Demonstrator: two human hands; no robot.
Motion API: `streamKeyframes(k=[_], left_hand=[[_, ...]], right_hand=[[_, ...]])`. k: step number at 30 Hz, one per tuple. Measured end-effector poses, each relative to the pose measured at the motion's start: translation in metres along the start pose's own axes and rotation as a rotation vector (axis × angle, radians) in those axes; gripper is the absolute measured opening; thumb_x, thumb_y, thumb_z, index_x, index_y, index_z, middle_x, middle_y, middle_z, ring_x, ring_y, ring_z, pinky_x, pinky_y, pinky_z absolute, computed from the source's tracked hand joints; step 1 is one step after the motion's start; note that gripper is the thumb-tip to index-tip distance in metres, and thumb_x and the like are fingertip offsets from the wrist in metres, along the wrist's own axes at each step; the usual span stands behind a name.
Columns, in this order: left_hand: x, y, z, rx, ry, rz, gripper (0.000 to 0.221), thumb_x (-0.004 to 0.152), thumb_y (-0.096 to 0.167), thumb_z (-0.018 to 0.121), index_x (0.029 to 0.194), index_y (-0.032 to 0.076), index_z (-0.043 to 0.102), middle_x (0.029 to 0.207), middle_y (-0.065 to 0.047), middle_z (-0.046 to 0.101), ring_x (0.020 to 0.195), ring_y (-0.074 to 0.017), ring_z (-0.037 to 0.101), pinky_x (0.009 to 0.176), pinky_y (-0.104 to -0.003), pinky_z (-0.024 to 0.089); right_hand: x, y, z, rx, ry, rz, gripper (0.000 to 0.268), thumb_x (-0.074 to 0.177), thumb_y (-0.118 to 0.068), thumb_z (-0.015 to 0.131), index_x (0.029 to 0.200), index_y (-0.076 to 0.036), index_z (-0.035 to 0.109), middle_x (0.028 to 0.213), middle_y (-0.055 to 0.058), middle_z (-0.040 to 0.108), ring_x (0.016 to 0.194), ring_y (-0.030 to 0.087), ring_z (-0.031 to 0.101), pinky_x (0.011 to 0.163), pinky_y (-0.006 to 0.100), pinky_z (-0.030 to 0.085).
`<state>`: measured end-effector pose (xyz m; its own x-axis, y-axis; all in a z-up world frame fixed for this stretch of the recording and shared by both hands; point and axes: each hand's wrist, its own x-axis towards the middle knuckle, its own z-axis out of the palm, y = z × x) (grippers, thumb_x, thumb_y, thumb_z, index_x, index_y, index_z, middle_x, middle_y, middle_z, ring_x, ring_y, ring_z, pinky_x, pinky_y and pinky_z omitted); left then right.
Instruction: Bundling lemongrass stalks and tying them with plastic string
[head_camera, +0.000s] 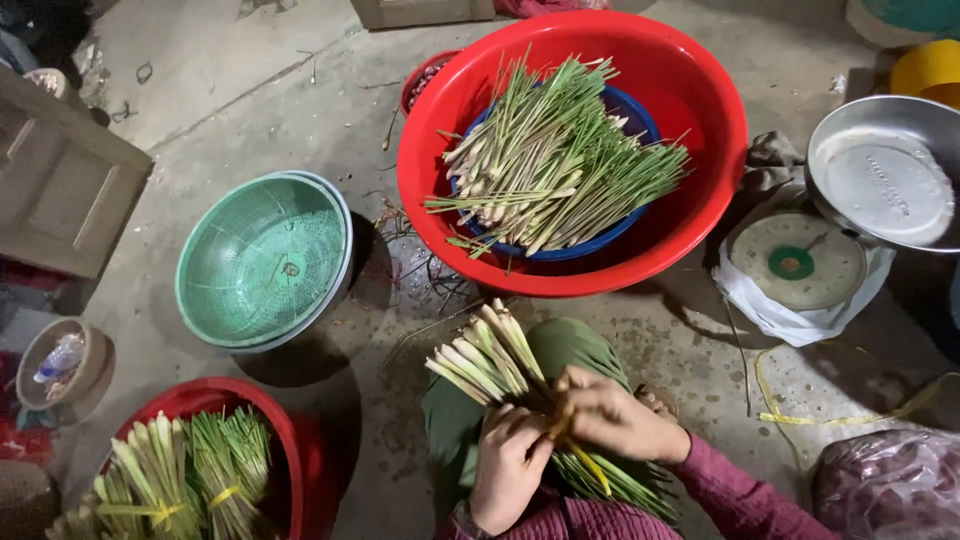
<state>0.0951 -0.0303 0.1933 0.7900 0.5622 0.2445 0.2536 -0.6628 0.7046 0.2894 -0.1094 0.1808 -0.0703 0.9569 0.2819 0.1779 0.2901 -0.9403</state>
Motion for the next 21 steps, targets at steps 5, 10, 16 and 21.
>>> streamKeyframes(k=[5,10,16,21], left_hand=[[-0.007,-0.003,0.006,-0.095,0.194,-0.075,0.019,0.073,0.011,0.087,0.080,0.009,0.069,0.079,-0.002,0.072,0.070,-0.0217,0.066,0.067,-0.034,0.054],[-0.006,0.003,0.008,-0.094,0.243,-0.100,0.017,0.075,0.009,0.084,0.081,0.007,0.068,0.076,-0.002,0.071,0.064,-0.0199,0.065,0.062,-0.031,0.054],[-0.007,0.005,0.013,-0.023,0.295,-0.140,0.018,0.076,0.010,0.081,0.079,0.010,0.063,0.073,-0.001,0.067,0.061,-0.0207,0.061,0.061,-0.032,0.052],[-0.005,0.012,0.005,-0.019,0.270,-0.154,0.014,0.077,0.009,0.080,0.082,0.008,0.067,0.077,-0.003,0.073,0.063,-0.0222,0.066,0.062,-0.033,0.054]], right_hand=[[-0.008,0.005,0.003,-0.106,0.021,0.102,0.028,0.075,-0.005,0.064,0.102,-0.005,0.070,0.096,0.006,0.063,0.082,0.022,0.061,0.073,0.033,0.050],[-0.019,0.019,0.017,-0.236,0.077,0.130,0.018,0.078,-0.007,0.077,0.094,-0.008,0.070,0.093,0.003,0.061,0.081,0.020,0.060,0.073,0.031,0.051],[-0.023,0.020,0.034,-0.400,0.226,0.063,0.019,0.072,-0.008,0.078,0.088,-0.009,0.067,0.088,0.002,0.062,0.074,0.019,0.061,0.065,0.029,0.053],[-0.027,0.021,0.039,-0.459,0.285,0.036,0.021,0.071,-0.008,0.078,0.090,-0.010,0.068,0.089,0.003,0.063,0.072,0.020,0.062,0.065,0.029,0.053]])
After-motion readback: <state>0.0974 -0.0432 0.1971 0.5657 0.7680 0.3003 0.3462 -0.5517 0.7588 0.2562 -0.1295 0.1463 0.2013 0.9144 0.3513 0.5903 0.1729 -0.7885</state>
